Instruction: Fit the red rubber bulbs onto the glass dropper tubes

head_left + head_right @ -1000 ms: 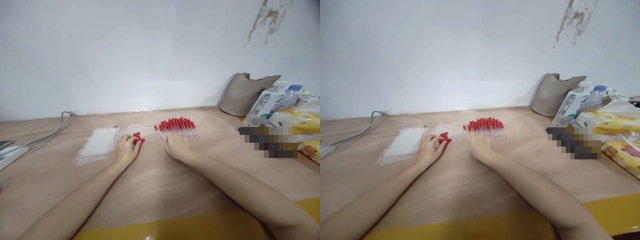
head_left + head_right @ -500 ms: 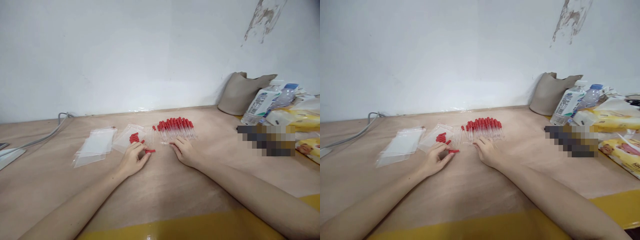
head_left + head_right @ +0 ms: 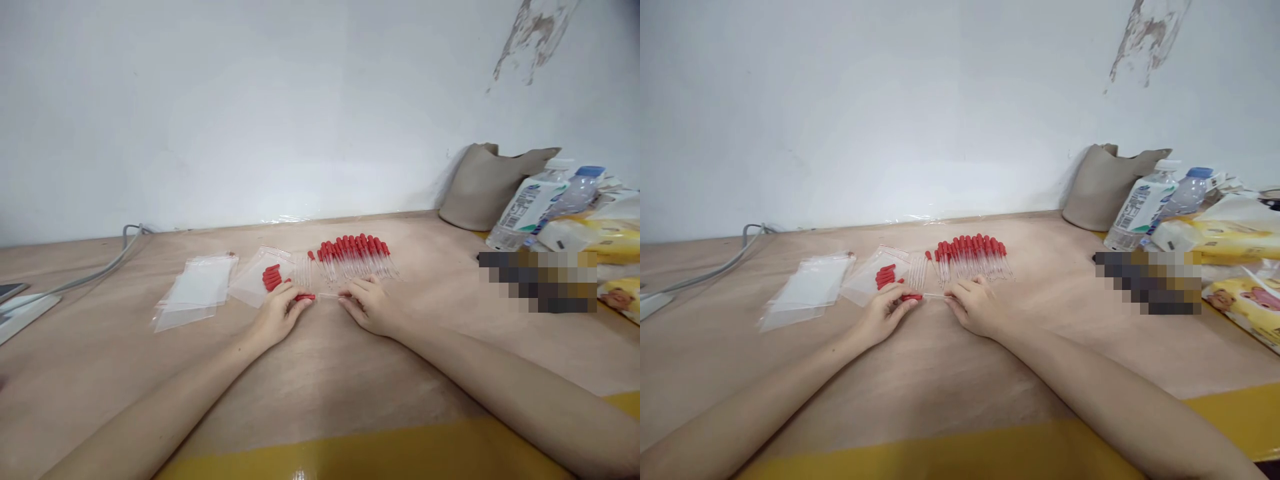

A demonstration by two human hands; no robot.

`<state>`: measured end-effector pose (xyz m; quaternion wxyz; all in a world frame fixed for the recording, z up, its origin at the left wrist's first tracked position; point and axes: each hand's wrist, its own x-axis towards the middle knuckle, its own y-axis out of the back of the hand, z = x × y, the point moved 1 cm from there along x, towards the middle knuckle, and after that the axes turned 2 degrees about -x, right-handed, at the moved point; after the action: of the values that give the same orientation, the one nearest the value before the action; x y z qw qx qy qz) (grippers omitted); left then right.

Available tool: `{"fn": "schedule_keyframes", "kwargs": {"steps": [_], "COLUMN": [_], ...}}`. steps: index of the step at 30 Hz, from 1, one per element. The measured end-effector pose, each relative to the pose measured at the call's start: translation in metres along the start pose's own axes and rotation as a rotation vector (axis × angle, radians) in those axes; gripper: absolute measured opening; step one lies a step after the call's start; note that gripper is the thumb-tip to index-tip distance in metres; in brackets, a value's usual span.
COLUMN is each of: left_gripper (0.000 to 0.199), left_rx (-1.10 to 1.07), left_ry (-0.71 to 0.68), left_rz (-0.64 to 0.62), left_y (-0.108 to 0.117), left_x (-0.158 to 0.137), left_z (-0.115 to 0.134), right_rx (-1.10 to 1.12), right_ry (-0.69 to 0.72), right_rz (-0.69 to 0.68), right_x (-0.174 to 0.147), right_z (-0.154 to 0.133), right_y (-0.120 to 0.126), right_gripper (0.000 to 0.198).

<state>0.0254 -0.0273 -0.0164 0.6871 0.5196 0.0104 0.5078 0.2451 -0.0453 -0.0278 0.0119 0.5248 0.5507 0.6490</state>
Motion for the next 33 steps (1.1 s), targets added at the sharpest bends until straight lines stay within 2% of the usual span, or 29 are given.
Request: {"fn": "schedule_keyframes", "kwargs": {"steps": [6, 13, 21, 25, 28, 33], "left_gripper": [0.02, 0.023, 0.021, 0.021, 0.021, 0.021], "left_rx": [-0.083, -0.191, -0.212, -0.175, -0.127, -0.095], "left_ry": [0.108, 0.164, 0.107, 0.072, 0.058, 0.063], "left_rz": [-0.021, -0.02, -0.056, -0.109, -0.125, -0.067], "left_y": [-0.001, -0.007, -0.005, -0.003, -0.003, -0.004], "left_x": [-0.002, -0.003, -0.006, -0.006, -0.005, -0.004], "left_z": [0.004, 0.0, 0.002, 0.007, 0.01, 0.004], "right_rx": [0.029, 0.109, 0.188, 0.123, -0.002, -0.12], "right_ry": [-0.017, -0.007, 0.02, 0.075, 0.15, 0.173], "right_rz": [0.001, -0.022, -0.118, -0.132, -0.086, 0.012], "right_x": [0.001, 0.003, 0.007, 0.008, 0.008, 0.007], "right_z": [-0.004, -0.008, -0.003, 0.001, 0.0, -0.004], "right_y": [0.0, -0.002, 0.003, 0.005, 0.005, 0.002], "right_gripper": [0.015, 0.015, 0.016, 0.017, 0.017, 0.019]}}
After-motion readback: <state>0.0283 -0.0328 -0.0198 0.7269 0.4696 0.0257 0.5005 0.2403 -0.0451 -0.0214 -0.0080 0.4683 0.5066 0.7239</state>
